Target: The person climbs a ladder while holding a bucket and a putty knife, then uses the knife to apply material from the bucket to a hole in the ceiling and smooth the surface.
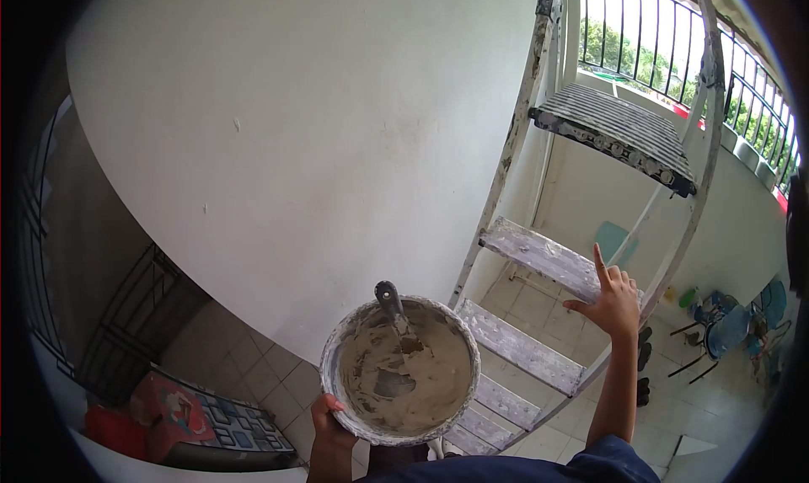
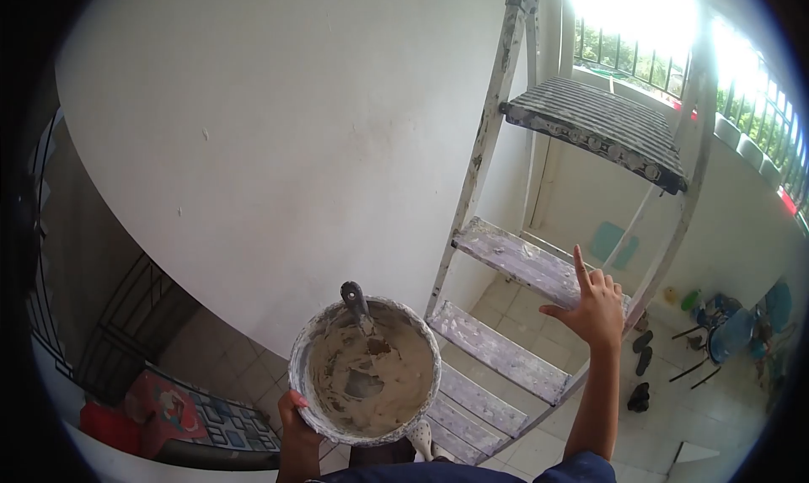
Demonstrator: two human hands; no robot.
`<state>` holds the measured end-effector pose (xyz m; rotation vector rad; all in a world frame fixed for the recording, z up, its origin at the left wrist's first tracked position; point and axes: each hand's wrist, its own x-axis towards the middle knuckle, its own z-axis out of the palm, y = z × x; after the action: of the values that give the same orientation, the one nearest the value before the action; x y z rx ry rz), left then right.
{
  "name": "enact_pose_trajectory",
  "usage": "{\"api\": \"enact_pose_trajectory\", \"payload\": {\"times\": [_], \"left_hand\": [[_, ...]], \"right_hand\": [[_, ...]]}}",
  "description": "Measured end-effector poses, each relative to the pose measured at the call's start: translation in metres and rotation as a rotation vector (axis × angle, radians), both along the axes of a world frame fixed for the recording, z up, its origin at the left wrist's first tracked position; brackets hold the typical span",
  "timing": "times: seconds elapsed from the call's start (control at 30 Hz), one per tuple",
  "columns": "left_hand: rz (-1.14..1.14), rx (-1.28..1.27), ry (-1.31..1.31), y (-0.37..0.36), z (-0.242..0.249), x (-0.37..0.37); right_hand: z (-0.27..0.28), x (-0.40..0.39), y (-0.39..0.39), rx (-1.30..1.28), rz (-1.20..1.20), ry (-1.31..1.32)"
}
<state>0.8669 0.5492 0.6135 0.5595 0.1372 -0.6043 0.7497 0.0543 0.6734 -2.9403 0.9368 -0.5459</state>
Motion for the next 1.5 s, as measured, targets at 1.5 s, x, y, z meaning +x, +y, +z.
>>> {"api": "enact_pose_trajectory", "payload": {"times": [1.5], "left_hand": [[-0.602, -0.13, -0.197, -0.112, 0.42, 0.2]], "right_hand": [[0.116, 0.061, 0.376, 0.241, -0.078, 0.177]]}}
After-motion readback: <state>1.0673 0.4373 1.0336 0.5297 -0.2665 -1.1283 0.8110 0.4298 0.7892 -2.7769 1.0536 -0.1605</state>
